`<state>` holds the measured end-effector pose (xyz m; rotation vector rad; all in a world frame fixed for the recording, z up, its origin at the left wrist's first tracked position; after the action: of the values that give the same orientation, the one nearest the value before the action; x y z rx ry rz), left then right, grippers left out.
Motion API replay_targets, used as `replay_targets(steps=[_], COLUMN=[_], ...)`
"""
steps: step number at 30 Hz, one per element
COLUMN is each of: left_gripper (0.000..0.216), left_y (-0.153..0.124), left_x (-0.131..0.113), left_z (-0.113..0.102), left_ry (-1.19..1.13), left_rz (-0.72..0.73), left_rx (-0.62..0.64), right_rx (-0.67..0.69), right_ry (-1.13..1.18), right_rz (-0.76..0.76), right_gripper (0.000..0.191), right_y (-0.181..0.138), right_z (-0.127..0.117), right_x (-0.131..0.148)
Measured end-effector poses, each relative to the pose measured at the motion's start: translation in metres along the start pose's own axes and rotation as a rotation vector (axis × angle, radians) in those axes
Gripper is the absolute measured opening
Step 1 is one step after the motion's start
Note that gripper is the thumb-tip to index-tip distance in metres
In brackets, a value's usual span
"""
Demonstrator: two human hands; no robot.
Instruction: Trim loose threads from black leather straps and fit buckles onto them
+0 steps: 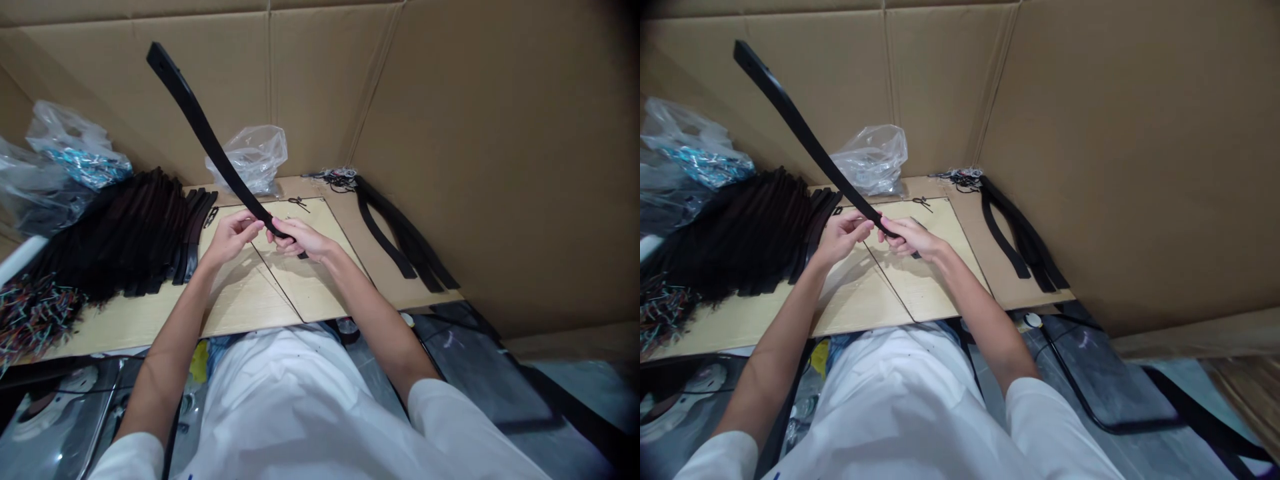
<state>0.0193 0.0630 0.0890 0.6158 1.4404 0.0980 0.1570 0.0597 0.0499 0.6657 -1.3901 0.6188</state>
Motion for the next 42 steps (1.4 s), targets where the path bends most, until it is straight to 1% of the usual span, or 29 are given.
replay_targets(steps=[4, 10, 15, 18, 21, 23, 24, 28, 30, 31, 34, 37, 39, 42], left_gripper=[0.036, 0.034, 0.035, 0.04, 0.044, 0.044, 0.044, 0.04, 0.038, 0.037, 0.038, 0.042, 0.043, 0.044], left_y=[0.0, 0.0, -0.001, -0.002, -0.001, -0.001, 0.0, 0.001, 0.0, 0.0, -0.001, -0.002, -0.001, 0.0], left_x=[0.002, 0.004, 0.009, 0.011, 0.01, 0.012, 0.013, 0.025, 0.028, 0.029, 0.029, 0.031, 0.032, 0.03], left_z=[-0.001, 0.0, 0.0, 0.003, 0.006, 0.006, 0.005, -0.001, -0.002, -0.002, -0.005, -0.008, -0.006, -0.001], left_ry=[0.022, 0.02, 0.005, -0.045, -0.078, -0.083, -0.083, -0.046, 0.001, 0.028, 0.078, 0.075, 0.049, -0.018], left_rz=[0.017, 0.044, 0.021, -0.007, -0.015, -0.011, -0.008, -0.015, -0.026, -0.03, -0.029, -0.042, -0.056, -0.043], left_rx=[0.02, 0.064, 0.058, 0.052, 0.042, 0.018, -0.003, -0.11, -0.149, -0.164, -0.219, -0.26, -0.236, -0.172], right_rx=[0.001, 0.077, 0.149, 0.224, 0.273, 0.251, 0.2, -0.138, -0.231, -0.251, -0.213, -0.124, -0.1, -0.087], right_ry=[-0.005, 0.013, 0.086, 0.155, 0.192, 0.135, 0.083, -0.17, -0.283, -0.32, -0.323, -0.286, -0.274, -0.219], right_rz=[0.004, 0.057, 0.093, 0.159, 0.179, 0.158, 0.133, -0.062, -0.166, -0.202, -0.207, -0.152, -0.129, -0.098], right_gripper=[0.052, 0.058, 0.059, 0.062, 0.064, 0.063, 0.061, 0.05, 0.049, 0.05, 0.05, 0.042, 0.04, 0.045], right_y=[-0.002, -0.005, -0.003, 0.0, 0.0, 0.0, 0.001, 0.005, 0.006, 0.006, 0.006, 0.002, -0.001, -0.001], right_z=[-0.001, 0.002, 0.003, 0.009, 0.015, 0.014, 0.01, -0.021, -0.031, -0.033, -0.031, -0.022, -0.02, -0.019], right_x=[0.003, 0.001, -0.009, -0.02, -0.023, -0.021, -0.019, -0.004, 0.004, 0.006, 0.008, 0.008, 0.009, 0.006])
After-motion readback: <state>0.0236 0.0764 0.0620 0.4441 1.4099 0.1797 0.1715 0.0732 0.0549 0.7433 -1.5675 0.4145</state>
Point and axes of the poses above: each hand's wrist, its own y-axis towards the middle knuckle, its own z-axis out of the palm, x = y × z, the point moved 8 cm from there along y, towards the middle knuckle, and after that the axes turned 8 degrees about -y, right-handed, at the moved point
